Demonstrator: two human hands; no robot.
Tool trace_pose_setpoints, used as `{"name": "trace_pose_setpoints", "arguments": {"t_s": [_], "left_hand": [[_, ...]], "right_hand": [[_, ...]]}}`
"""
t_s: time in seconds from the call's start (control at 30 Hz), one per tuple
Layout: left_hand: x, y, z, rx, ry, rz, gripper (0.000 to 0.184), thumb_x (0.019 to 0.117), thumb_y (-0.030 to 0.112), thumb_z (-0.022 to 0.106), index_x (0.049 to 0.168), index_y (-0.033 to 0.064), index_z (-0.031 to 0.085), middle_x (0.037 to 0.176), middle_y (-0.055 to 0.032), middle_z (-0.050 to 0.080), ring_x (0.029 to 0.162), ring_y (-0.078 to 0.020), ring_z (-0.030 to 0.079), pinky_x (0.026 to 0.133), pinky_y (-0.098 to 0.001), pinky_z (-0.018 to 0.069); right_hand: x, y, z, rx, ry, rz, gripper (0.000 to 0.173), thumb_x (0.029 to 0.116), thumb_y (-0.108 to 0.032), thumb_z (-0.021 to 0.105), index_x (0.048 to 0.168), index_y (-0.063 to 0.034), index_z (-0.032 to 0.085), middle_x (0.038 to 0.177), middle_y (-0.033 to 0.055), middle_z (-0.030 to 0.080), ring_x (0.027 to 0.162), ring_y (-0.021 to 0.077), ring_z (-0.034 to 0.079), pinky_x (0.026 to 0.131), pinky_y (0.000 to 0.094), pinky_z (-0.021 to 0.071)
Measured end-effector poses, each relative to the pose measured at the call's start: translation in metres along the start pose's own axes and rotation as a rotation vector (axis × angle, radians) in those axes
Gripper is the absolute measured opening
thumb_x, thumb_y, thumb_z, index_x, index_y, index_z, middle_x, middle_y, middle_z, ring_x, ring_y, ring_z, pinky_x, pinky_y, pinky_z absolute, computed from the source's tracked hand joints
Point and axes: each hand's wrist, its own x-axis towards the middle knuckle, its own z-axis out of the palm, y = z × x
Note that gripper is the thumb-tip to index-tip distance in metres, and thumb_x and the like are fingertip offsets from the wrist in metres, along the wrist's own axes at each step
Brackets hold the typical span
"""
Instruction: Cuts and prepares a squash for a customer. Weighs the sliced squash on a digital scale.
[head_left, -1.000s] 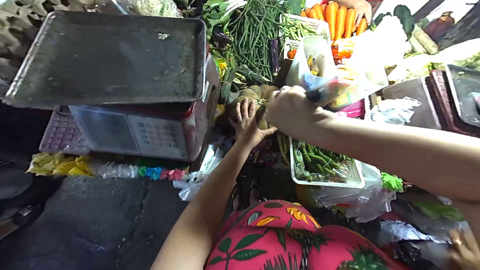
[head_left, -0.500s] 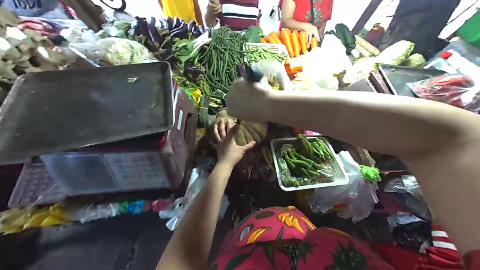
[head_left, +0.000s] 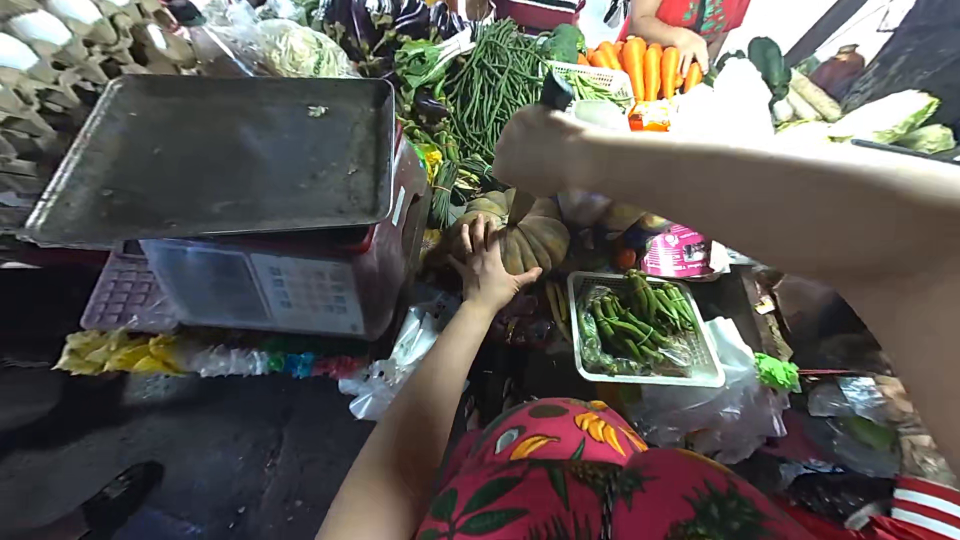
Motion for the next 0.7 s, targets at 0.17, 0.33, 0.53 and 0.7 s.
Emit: {"name": "trace_pose_setpoints", "arguments": {"t_s": [0.17,0.33,0.53,0.7], "left_hand": [[0.002,0.002,-0.002,0.028,-0.01,0.01,0.133,0.0627,0.08,0.078,0.164,0.014,0.024,0.173,-0.0082,0.01,0.158,-0.0397,0.0,0.113,-0.0785,0.0129],[-0.005,-0.007,0.007,-0.019,0.096,0.08,0.129,0.0611,0.08,0.079,0.163,0.0198,0.028,0.172,-0.0093,0.014,0.158,-0.0377,0.004,0.115,-0.0771,0.0122],[-0.03,-0.005,0.043,-0.495,0.45,-0.162,0.152,0.0501,0.06,0.096,0.161,-0.0014,0.013,0.167,-0.0295,0.011,0.155,-0.0445,0.015,0.125,-0.0572,0.0205],[-0.031,0.033,0.021,-1.396,0.01,-0.812,0.076,0.0982,0.049,0.065,0.157,0.0119,0.033,0.154,-0.0178,0.045,0.138,-0.0344,0.051,0.106,-0.0583,0.051]], "right_hand": [[0.046,0.049,0.0,-0.018,-0.141,0.151,0.029,0.0863,-0.03,0.081,0.086,-0.0031,0.07,0.091,0.02,0.066,0.091,0.0404,0.065,0.069,0.0602,0.0489],[0.052,0.042,0.002,-0.018,-0.112,0.183,0.021,0.0869,-0.016,0.077,0.091,0.0028,0.067,0.093,0.0205,0.065,0.091,0.0388,0.065,0.075,0.0572,0.0484],[-0.025,-0.013,0.014,0.035,0.072,0.348,0.014,0.0977,0.007,0.051,0.089,0.0044,0.062,0.087,0.0194,0.064,0.09,0.0346,0.064,0.096,0.0546,0.0426],[-0.113,-0.016,0.049,0.368,0.339,0.585,0.021,0.097,-0.017,0.067,0.084,-0.0007,0.07,0.084,0.0196,0.067,0.088,0.0403,0.065,0.096,0.0605,0.0409]]}}
